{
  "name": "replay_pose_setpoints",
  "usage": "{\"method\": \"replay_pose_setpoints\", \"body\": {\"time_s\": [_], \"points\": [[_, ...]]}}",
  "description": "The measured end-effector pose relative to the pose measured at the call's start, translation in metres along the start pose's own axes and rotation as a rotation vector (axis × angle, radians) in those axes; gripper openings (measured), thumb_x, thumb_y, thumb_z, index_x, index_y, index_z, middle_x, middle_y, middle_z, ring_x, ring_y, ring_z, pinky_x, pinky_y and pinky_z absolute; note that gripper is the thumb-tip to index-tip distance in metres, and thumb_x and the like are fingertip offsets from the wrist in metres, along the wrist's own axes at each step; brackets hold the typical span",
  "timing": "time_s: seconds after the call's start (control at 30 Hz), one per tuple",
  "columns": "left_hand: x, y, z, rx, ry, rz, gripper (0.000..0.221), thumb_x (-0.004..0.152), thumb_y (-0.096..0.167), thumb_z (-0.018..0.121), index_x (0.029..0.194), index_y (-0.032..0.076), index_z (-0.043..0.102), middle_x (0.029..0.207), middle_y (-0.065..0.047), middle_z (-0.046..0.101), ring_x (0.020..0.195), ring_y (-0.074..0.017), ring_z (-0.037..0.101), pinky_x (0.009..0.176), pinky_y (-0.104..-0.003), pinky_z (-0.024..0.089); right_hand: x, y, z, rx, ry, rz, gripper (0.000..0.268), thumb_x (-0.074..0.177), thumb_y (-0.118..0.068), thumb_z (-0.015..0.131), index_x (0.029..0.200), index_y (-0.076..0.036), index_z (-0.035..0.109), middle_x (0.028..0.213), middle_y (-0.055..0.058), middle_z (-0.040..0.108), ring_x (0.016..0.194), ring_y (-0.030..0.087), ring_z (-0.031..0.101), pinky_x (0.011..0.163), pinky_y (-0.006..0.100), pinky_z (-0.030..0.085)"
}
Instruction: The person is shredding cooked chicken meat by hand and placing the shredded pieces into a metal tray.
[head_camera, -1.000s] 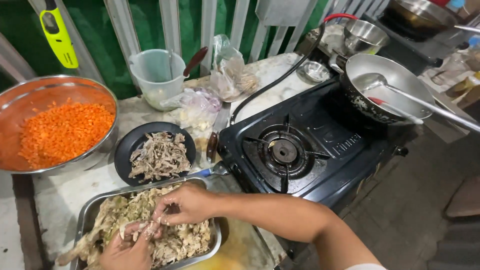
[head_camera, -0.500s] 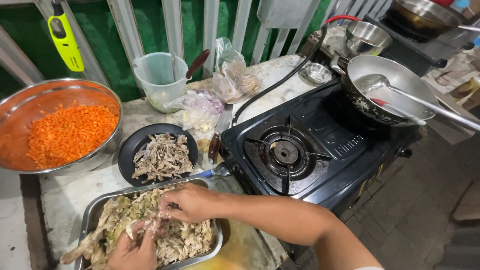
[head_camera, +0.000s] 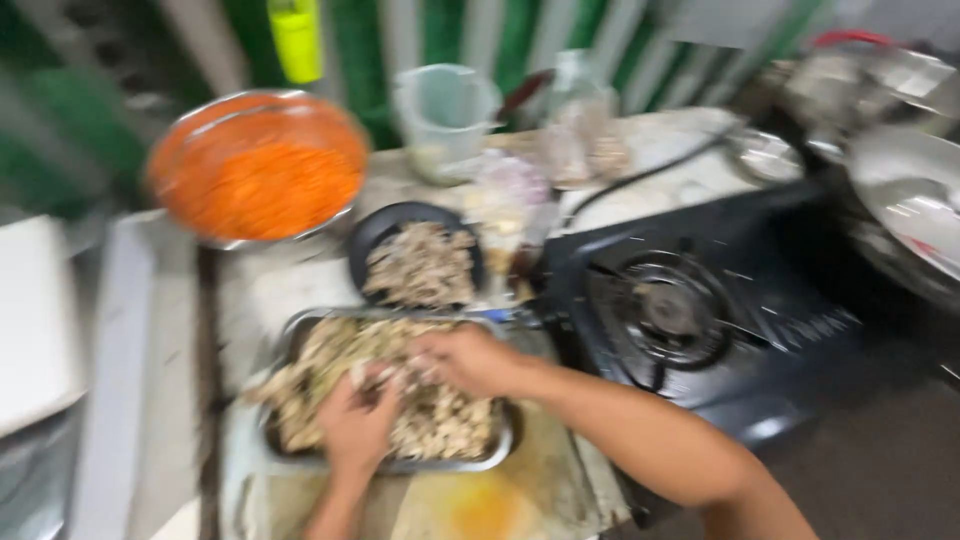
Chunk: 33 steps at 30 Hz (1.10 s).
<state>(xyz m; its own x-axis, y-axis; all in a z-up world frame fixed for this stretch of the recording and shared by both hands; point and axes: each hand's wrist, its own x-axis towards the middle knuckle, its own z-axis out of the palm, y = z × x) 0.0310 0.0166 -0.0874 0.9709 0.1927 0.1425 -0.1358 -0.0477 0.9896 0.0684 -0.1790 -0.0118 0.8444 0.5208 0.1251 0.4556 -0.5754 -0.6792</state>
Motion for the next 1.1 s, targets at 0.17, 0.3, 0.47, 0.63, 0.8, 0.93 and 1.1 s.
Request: {"method": "replay_pose_setpoints", "body": {"time_s": [0.17, 0.3, 0.47, 0.63, 0.8, 0.93, 1.1], "points": [[0.004, 0.012, -0.003, -0.109, 0.081, -0.030, 0.024, 0.071, -0.006, 0.079, 0.093, 0.000, 0.073, 0.078, -0.017, 0.075, 0.069, -0.0183, 0.070, 0.060, -0.034, 0.059, 0.007, 0.000, -0.013, 0.209, -0.003, 0.089, 0.022, 0.087, -0.008, 0.065, 0.109, -0.006, 0.069, 0.094, 0.020, 0.076, 0.092, 0.038, 0.072, 0.081, 0.048, 0.056], [0.006, 0.023, -0.003, 0.131, 0.070, 0.382, 0.018, 0.065, 0.001, 0.075, 0.080, 0.010, 0.077, 0.056, -0.008, 0.068, 0.046, -0.0230, 0.066, 0.041, -0.030, 0.052, 0.006, -0.009, -0.015, 0.260, 0.081, 0.175, 0.014, 0.088, -0.015, 0.070, 0.101, -0.012, 0.074, 0.088, 0.012, 0.078, 0.082, 0.024, 0.075, 0.076, 0.040, 0.059], [0.012, 0.016, -0.002, 0.302, 0.045, 0.497, 0.013, 0.070, 0.011, 0.084, 0.081, 0.012, 0.077, 0.066, -0.004, 0.072, 0.055, -0.0227, 0.069, 0.048, -0.029, 0.056, 0.005, -0.014, -0.016, 0.371, 0.056, 0.245, 0.023, 0.083, -0.007, 0.073, 0.106, -0.011, 0.072, 0.090, 0.009, 0.076, 0.085, 0.020, 0.072, 0.081, 0.038, 0.058], [0.019, 0.040, -0.011, 0.206, -0.058, 0.511, 0.012, 0.076, -0.001, 0.078, 0.086, 0.006, 0.075, 0.079, -0.011, 0.074, 0.083, -0.0343, 0.071, 0.071, -0.042, 0.058, 0.004, -0.014, -0.011, 0.530, 0.003, 0.272, 0.033, 0.080, 0.001, 0.075, 0.112, -0.005, 0.066, 0.097, 0.010, 0.071, 0.089, 0.017, 0.067, 0.088, 0.037, 0.058], [0.012, 0.086, -0.013, 0.118, -0.103, 0.412, 0.011, 0.080, -0.002, 0.077, 0.090, 0.002, 0.073, 0.087, -0.013, 0.076, 0.101, -0.0394, 0.069, 0.085, -0.053, 0.056, 0.004, -0.014, -0.009, 0.331, 0.019, 0.145, 0.028, 0.079, -0.007, 0.078, 0.106, -0.008, 0.073, 0.091, 0.014, 0.074, 0.086, 0.027, 0.073, 0.078, 0.040, 0.061], [0.008, 0.065, -0.013, 0.167, -0.076, 0.416, 0.013, 0.074, 0.003, 0.081, 0.084, 0.008, 0.074, 0.085, -0.008, 0.078, 0.094, -0.0336, 0.072, 0.080, -0.046, 0.057, 0.009, -0.015, -0.001, 0.231, 0.052, 0.104, 0.023, 0.075, -0.013, 0.082, 0.097, -0.012, 0.075, 0.084, 0.009, 0.075, 0.080, 0.024, 0.074, 0.071, 0.036, 0.063], [-0.002, 0.018, -0.009, 0.357, -0.025, 0.313, 0.022, 0.081, 0.026, 0.078, 0.101, 0.015, 0.076, 0.094, -0.001, 0.074, 0.091, -0.0161, 0.068, 0.085, -0.028, 0.052, 0.004, 0.004, 0.009, -0.059, 0.068, -0.169, 0.014, 0.091, -0.022, 0.067, 0.105, -0.019, 0.070, 0.100, 0.003, 0.075, 0.092, 0.021, 0.072, 0.080, 0.032, 0.052]]}}
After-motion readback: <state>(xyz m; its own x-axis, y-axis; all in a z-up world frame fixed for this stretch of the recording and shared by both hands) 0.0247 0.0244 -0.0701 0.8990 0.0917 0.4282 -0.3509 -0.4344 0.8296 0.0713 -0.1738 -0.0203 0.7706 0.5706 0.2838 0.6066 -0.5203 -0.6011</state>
